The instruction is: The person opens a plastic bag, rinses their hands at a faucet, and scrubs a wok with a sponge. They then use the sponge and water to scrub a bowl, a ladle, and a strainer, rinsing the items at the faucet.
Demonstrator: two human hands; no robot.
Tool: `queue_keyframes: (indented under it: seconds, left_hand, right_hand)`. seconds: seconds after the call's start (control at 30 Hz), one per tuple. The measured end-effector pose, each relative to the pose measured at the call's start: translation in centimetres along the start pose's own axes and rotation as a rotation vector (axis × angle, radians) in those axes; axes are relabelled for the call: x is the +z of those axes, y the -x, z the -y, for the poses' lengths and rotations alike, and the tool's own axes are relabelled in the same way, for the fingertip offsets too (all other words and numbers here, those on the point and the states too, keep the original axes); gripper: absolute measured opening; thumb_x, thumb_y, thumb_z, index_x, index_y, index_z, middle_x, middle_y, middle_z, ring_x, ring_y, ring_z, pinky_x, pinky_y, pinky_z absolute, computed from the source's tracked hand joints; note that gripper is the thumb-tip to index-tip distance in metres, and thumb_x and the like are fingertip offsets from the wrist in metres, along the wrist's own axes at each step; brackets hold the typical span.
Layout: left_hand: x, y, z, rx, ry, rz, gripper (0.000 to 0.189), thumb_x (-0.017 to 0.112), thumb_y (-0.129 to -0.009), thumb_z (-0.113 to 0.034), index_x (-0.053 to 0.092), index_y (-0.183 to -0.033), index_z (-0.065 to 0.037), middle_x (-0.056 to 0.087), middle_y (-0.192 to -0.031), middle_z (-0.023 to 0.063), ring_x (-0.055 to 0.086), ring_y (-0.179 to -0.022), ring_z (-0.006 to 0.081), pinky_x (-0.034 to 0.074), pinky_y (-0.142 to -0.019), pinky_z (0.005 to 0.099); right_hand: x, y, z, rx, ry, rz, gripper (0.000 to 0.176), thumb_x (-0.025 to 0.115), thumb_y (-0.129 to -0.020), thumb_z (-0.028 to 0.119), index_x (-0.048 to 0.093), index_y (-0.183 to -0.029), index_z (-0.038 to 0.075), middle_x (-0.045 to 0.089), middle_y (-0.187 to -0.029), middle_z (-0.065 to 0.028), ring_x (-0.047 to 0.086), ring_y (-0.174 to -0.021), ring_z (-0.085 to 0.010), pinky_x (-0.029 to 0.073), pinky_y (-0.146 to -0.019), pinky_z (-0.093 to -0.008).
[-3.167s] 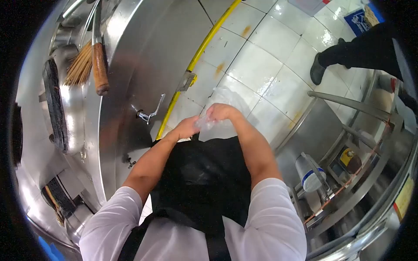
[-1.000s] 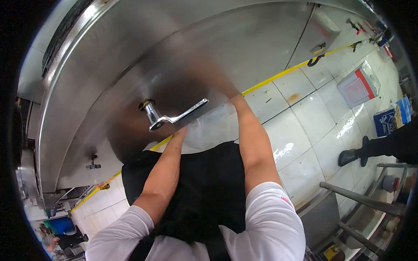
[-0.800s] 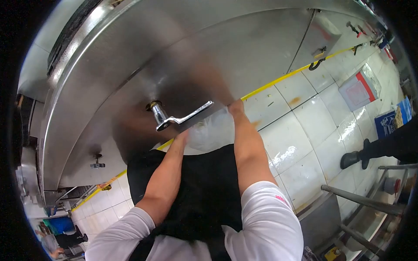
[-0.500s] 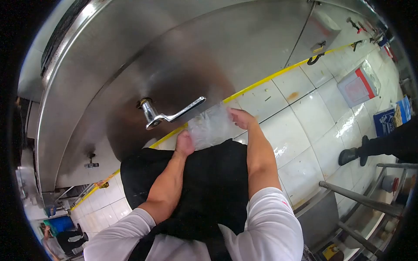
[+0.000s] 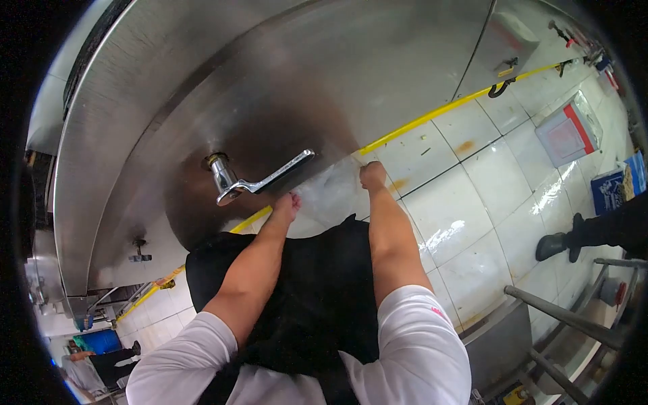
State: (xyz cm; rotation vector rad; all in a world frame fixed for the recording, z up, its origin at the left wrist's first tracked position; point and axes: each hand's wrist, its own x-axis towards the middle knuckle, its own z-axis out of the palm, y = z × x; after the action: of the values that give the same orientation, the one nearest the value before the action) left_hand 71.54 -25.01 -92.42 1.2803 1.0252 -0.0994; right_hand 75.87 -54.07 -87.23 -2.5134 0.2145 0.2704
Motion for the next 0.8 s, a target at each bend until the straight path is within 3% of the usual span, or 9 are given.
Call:
queue_keyframes:
  seconds: [0.07, 0.23, 0.3, 0.33, 0.4, 0.47, 0.6, 0.67, 0.8]
  left_hand:
    - [1.0, 4.7, -1.7, -0.001, -0.088, 0.028, 0.014, 0.05, -0.086, -0.025, 0.053, -0.087, -0.012, 0.057, -0.08, 0.0037, 0.055, -0.068, 0.0169, 0.047, -0.057, 0.035]
    - [1.1, 9.5, -2.2, -0.012, -0.433, 0.146, 0.02, 0.046, -0.087, -0.029, 0.053, -0.081, -0.012, 0.056, -0.079, 0.0038, 0.053, -0.064, 0.0167, 0.046, -0.054, 0.0332]
    - [-0.4, 3.2, 0.5, 0.734, -0.637, 0.042, 0.019, 0.049, -0.086, -0.029, 0.055, -0.085, -0.011, 0.057, -0.082, 0.0041, 0.053, -0.071, 0.0164, 0.044, -0.059, 0.0303]
    - [-1.1, 2.8, 0.8, 0.729, -0.638, 0.039, 0.019, 0.049, -0.086, -0.029, 0.055, -0.085, -0.011, 0.057, -0.082, 0.0041, 0.053, -0.071, 0.0164, 0.044, -0.059, 0.0303]
    - [-2.3, 2.2, 0.8, 0.286, 0.186, 0.431, 0.015, 0.049, -0.087, -0.021, 0.056, -0.089, -0.008, 0.058, -0.086, 0.0039, 0.053, -0.074, 0.0167, 0.044, -0.063, 0.0293]
    - [-3.3, 0.4, 2.0, 0.468, -0.061, 0.54, 0.015, 0.049, -0.087, -0.018, 0.057, -0.093, -0.007, 0.059, -0.09, 0.0038, 0.054, -0.076, 0.0175, 0.045, -0.066, 0.0299]
    - [-2.4, -5.5, 6.7, 1.066, -0.673, 0.769, 0.023, 0.05, -0.079, -0.01, 0.062, -0.096, 0.0, 0.061, -0.103, 0.0169, 0.058, -0.099, 0.0267, 0.046, -0.083, 0.034]
    - [-2.6, 1.3, 2.9, 0.471, -0.26, 0.867, 0.025, 0.053, -0.08, -0.012, 0.061, -0.101, -0.002, 0.06, -0.106, 0.0142, 0.057, -0.1, 0.0253, 0.046, -0.085, 0.0347]
    - [-1.6, 7.6, -0.8, 0.226, -0.194, 0.994, 0.031, 0.058, -0.081, -0.016, 0.057, -0.11, -0.006, 0.058, -0.111, 0.0089, 0.055, -0.104, 0.0224, 0.045, -0.089, 0.0362]
  right_hand:
    - [0.6, -0.7, 0.7, 0.402, -0.561, 0.241, 0.025, 0.051, -0.085, 0.02, 0.062, -0.074, -0.001, 0.063, -0.067, -0.0131, 0.064, -0.055, -0.0238, 0.053, -0.05, -0.0334]
    - [0.7, 0.5, 0.6, 0.325, -0.554, 0.371, 0.019, 0.055, -0.082, 0.011, 0.06, -0.066, 0.002, 0.062, -0.062, -0.0115, 0.063, -0.051, -0.0206, 0.051, -0.044, -0.0333]
    - [-0.4, 1.5, 1.3, 0.469, -0.747, 0.31, 0.019, 0.057, -0.082, 0.01, 0.06, -0.064, 0.004, 0.062, -0.061, -0.0109, 0.063, -0.051, -0.0194, 0.052, -0.045, -0.033]
    - [-0.7, 1.8, 1.5, 0.497, -0.807, 0.308, 0.02, 0.058, -0.082, 0.014, 0.06, -0.064, 0.005, 0.062, -0.062, -0.0097, 0.063, -0.051, -0.0186, 0.052, -0.048, -0.0321]
    - [0.8, 1.0, 0.6, 0.52, -0.872, 0.303, 0.022, 0.06, -0.082, 0.018, 0.061, -0.064, 0.006, 0.063, -0.063, -0.0086, 0.063, -0.052, -0.0179, 0.053, -0.05, -0.0312]
    - [6.1, -2.2, -3.6, 0.071, -0.467, 0.321, 0.023, 0.059, -0.083, 0.022, 0.063, -0.067, 0.006, 0.064, -0.068, -0.0051, 0.063, -0.053, -0.0166, 0.052, -0.054, -0.0291]
    - [9.1, -3.8, -7.1, -0.243, -0.415, 0.216, 0.021, 0.057, -0.083, 0.022, 0.065, -0.071, 0.007, 0.065, -0.068, -0.0059, 0.063, -0.055, -0.0189, 0.051, -0.053, -0.0308]
    - [10.0, -4.1, -7.9, -0.449, -0.379, 0.146, 0.02, 0.055, -0.084, 0.021, 0.066, -0.073, 0.008, 0.066, -0.068, -0.0065, 0.064, -0.056, -0.0205, 0.051, -0.053, -0.032]
    - [7.5, -2.3, -4.7, -0.082, -0.418, 0.277, 0.018, 0.055, -0.083, 0.019, 0.066, -0.073, 0.008, 0.066, -0.071, -0.0109, 0.065, -0.062, -0.0215, 0.052, -0.056, -0.0373]
